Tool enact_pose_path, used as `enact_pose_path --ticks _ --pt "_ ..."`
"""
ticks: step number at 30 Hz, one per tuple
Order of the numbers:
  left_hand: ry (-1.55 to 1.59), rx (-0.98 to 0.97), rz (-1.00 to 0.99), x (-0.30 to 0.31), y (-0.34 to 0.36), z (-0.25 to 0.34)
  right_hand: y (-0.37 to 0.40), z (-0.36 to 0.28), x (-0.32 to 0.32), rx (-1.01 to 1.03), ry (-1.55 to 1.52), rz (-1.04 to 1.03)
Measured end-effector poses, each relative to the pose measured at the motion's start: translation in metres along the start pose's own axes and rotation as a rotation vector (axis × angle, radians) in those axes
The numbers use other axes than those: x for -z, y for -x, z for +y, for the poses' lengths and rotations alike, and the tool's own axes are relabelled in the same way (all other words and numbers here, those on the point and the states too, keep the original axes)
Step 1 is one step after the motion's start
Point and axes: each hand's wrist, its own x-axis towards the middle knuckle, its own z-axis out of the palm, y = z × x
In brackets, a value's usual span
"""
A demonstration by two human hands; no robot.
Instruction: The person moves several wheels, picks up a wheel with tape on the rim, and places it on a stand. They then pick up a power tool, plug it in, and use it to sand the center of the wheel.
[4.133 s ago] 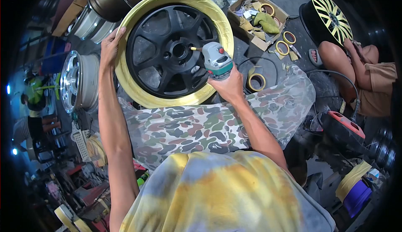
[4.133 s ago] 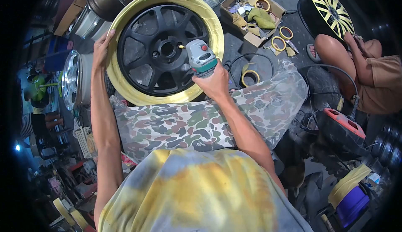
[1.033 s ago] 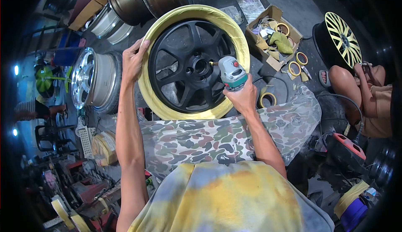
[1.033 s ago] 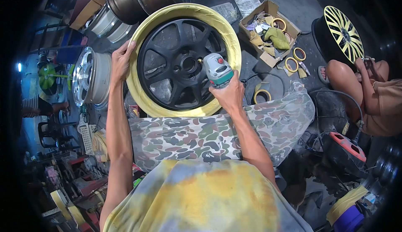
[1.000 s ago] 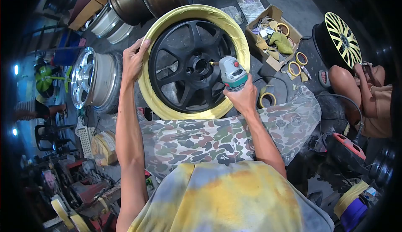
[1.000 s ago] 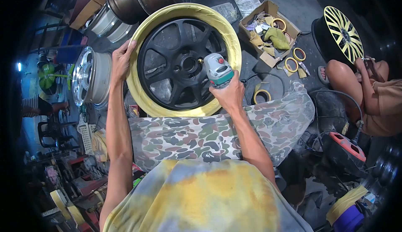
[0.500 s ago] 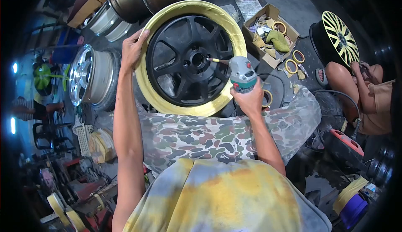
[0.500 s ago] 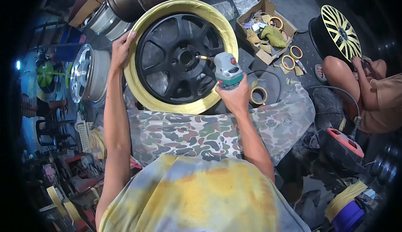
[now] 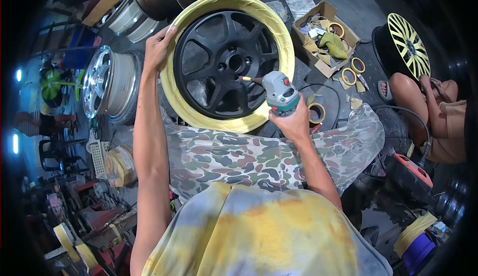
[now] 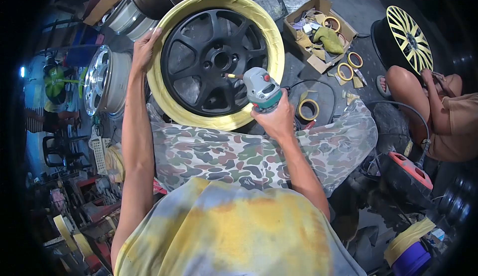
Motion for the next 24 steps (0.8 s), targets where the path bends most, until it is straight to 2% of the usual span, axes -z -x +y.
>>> enact_pose_path --ticks 11,24 --pt "-0.002 -0.022 0.010 -0.012 0.012 0.013 -0.008 0.003 -0.029 0.035 0.135 -0.063" --pt "0.045 -0.014 -0.001 -0.011 0.008 0.007 -0.007 0.004 -0.033 0.023 0.131 -0.061"
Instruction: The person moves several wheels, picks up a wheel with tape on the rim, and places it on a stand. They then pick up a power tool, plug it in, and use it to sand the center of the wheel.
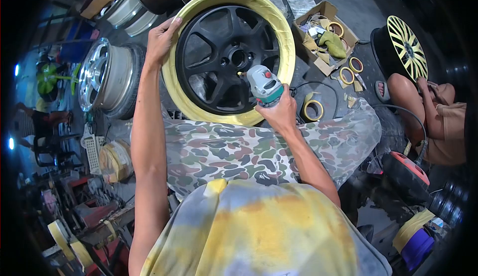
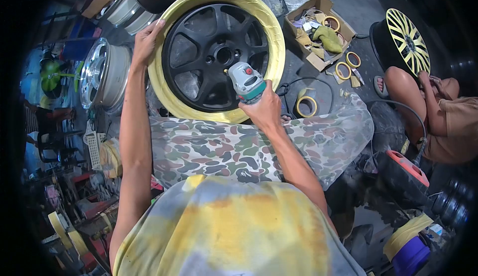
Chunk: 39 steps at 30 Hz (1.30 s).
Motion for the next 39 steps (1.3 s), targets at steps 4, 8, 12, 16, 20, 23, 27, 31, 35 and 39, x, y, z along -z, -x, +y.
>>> enact_pose_path --ticks 4,8,12,16,20,23,27,31,35,39 --pt "0.008 -0.011 0.011 0.005 -0.005 -0.008 0.003 0.001 0.002 0.013 -0.054 0.035" --pt "0.048 0.016 0.007 0.006 -0.005 -0.009 0.005 -0.001 0.006 -0.012 -0.055 0.044" --pt "0.044 0.014 0.013 0.007 -0.004 -0.007 0.008 -0.001 0.007 -0.014 -0.079 0.047" --pt "0.039 0.080 0.019 0.010 -0.006 -0.010 0.010 0.003 0.005 -0.022 -0.080 0.062" --pt "0.016 0.051 0.033 0.009 -0.004 -0.011 0.009 -0.003 0.007 -0.060 -0.110 0.052" --pt "0.012 0.087 0.008 0.013 -0.007 -0.014 0.007 -0.001 0.007 -0.088 -0.082 0.041" --pt "0.024 0.069 0.025 0.014 -0.008 -0.019 0.010 0.002 0.005 -0.065 -0.108 0.070" --pt "-0.032 0.100 0.052 0.009 -0.002 -0.004 0.013 -0.003 0.006 -0.046 -0.108 0.064" --pt "0.017 0.078 0.052 0.012 -0.004 -0.015 0.011 0.000 0.002 -0.041 -0.091 0.080" --pt "0.064 0.117 0.030 0.014 -0.006 -0.018 0.009 -0.001 0.004 -0.056 -0.105 0.074"
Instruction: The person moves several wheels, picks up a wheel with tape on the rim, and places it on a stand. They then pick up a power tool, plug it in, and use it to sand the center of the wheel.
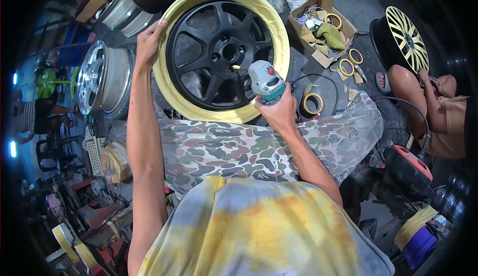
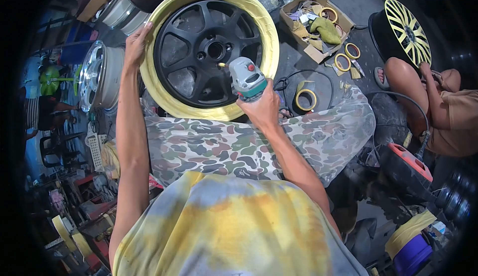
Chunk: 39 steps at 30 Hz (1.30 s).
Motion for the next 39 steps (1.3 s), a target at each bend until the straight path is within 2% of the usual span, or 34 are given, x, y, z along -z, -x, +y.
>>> enact_pose_path --ticks 12,21,29,39 --pt "0.010 -0.018 0.005 0.002 -0.002 -0.004 0.005 0.001 -0.002 0.036 -0.038 -0.009" --pt "0.023 -0.013 0.014 0.003 -0.001 -0.002 0.006 0.009 -0.002 0.028 0.045 -0.035" --pt "0.038 -0.009 0.033 0.000 0.003 0.002 0.006 0.008 -0.005 0.102 0.034 0.008" --pt "0.025 0.005 0.026 0.002 0.006 0.003 0.004 0.002 -0.002 0.049 0.009 -0.003"
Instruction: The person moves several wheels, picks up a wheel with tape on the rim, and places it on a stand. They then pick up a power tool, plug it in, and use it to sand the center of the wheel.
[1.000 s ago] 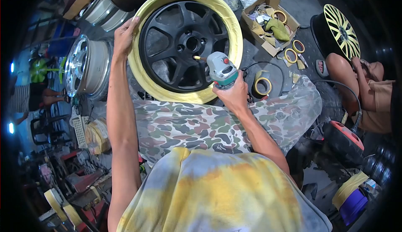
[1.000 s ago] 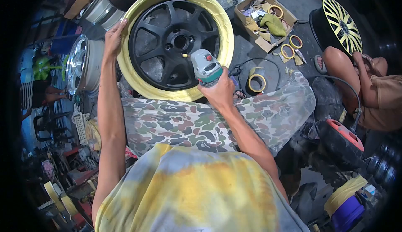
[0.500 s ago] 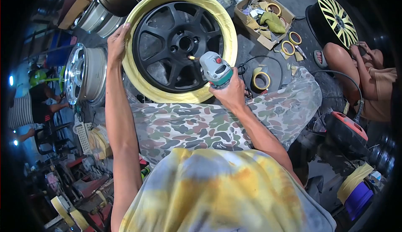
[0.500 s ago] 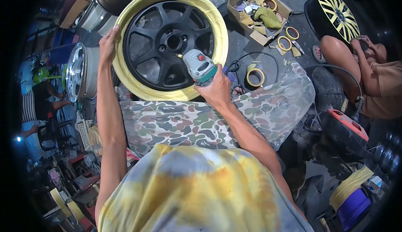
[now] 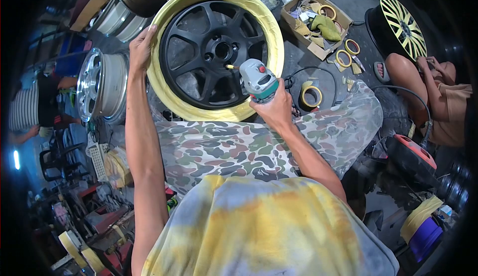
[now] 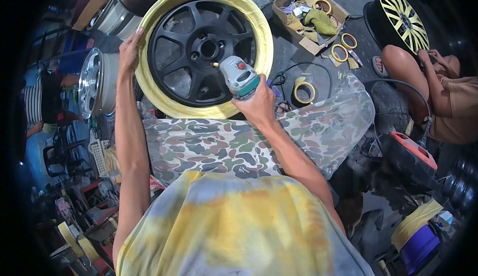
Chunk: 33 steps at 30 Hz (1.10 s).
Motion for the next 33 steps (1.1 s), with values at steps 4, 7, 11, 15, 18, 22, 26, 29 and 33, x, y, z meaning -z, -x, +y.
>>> enact_pose_path --ticks 4,7,11,15,18,22,26,29,33 --pt "0.009 0.000 -0.003 -0.001 0.000 -0.001 -0.004 0.000 0.001 -0.018 0.022 -0.027" --pt "0.012 -0.005 0.000 -0.003 0.001 0.000 -0.008 0.000 0.001 -0.018 0.012 -0.031" --pt "0.010 -0.030 -0.009 -0.002 0.000 -0.001 -0.007 -0.004 0.004 -0.058 -0.020 -0.012" --pt "0.030 -0.013 -0.025 0.001 -0.004 -0.005 -0.005 0.000 0.005 -0.042 -0.022 0.011" --pt "0.005 0.002 -0.001 0.002 -0.006 -0.006 -0.005 -0.003 0.005 -0.047 0.009 0.000" --pt "0.019 -0.009 -0.004 0.000 -0.004 -0.006 -0.007 0.000 0.003 -0.032 -0.012 -0.014" --pt "0.005 -0.028 -0.011 -0.001 -0.002 -0.005 -0.010 -0.002 0.001 -0.029 -0.003 -0.046" --pt "0.005 -0.036 -0.017 -0.004 0.003 -0.002 -0.013 0.004 -0.005 -0.006 0.047 -0.064" --pt "0.008 -0.056 -0.033 -0.003 0.000 -0.007 -0.012 0.002 -0.005 -0.011 0.084 -0.075"
